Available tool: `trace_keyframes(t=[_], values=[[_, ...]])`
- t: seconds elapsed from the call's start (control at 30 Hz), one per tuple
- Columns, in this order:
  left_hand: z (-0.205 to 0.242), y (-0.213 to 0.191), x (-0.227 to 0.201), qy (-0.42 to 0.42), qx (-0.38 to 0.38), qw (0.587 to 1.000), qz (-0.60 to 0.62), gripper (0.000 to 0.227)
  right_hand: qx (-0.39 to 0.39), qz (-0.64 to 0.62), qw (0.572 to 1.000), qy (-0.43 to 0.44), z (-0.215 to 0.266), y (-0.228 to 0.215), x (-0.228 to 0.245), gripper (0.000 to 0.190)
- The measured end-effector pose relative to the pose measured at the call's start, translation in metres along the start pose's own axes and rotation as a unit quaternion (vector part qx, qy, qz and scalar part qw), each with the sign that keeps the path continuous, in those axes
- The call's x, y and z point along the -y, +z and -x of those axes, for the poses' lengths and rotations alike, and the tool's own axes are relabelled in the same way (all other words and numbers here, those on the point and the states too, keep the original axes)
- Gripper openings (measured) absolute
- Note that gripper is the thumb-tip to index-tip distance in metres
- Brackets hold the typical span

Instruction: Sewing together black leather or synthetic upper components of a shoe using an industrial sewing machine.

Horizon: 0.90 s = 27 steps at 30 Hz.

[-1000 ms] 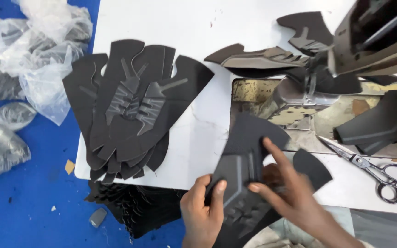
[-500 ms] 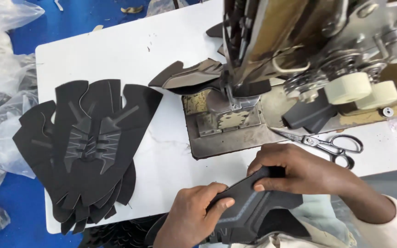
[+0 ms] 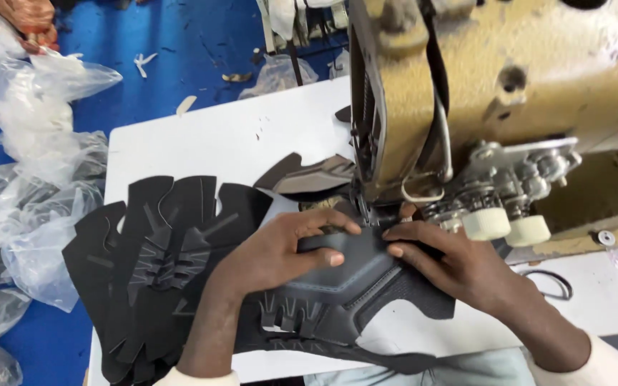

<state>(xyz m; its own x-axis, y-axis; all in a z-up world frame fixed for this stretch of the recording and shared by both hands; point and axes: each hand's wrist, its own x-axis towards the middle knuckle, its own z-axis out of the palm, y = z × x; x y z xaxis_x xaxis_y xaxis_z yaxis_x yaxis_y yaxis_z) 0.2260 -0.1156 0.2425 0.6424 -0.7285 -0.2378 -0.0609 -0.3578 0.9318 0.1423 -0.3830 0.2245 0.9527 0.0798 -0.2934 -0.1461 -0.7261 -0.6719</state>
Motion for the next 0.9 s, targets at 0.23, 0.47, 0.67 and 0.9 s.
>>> trace_keyframes(t=[0.23,0.47,0.67,0.9], values=[[-0.028,-0.025,0.006,0.021,0.038,0.998,0.042,0.028,0.048,-0.026,0.982,-0.181,-0.02,0.002,-0.044,0.044],[-0.049,-0.048,-0.003,0.016,0.071,0.997,-0.016,0.031,0.052,-0.009,0.983,-0.175,-0.019,-0.003,-0.034,0.05],[-0.063,-0.058,-0.004,0.043,0.112,0.993,0.01,0.029,0.127,0.2,0.969,0.074,-0.008,-0.017,0.005,0.055],[-0.084,-0.054,-0.014,0.042,0.121,0.992,0.015,0.027,-0.149,0.249,0.936,-0.2,0.006,-0.035,-0.003,0.062]])
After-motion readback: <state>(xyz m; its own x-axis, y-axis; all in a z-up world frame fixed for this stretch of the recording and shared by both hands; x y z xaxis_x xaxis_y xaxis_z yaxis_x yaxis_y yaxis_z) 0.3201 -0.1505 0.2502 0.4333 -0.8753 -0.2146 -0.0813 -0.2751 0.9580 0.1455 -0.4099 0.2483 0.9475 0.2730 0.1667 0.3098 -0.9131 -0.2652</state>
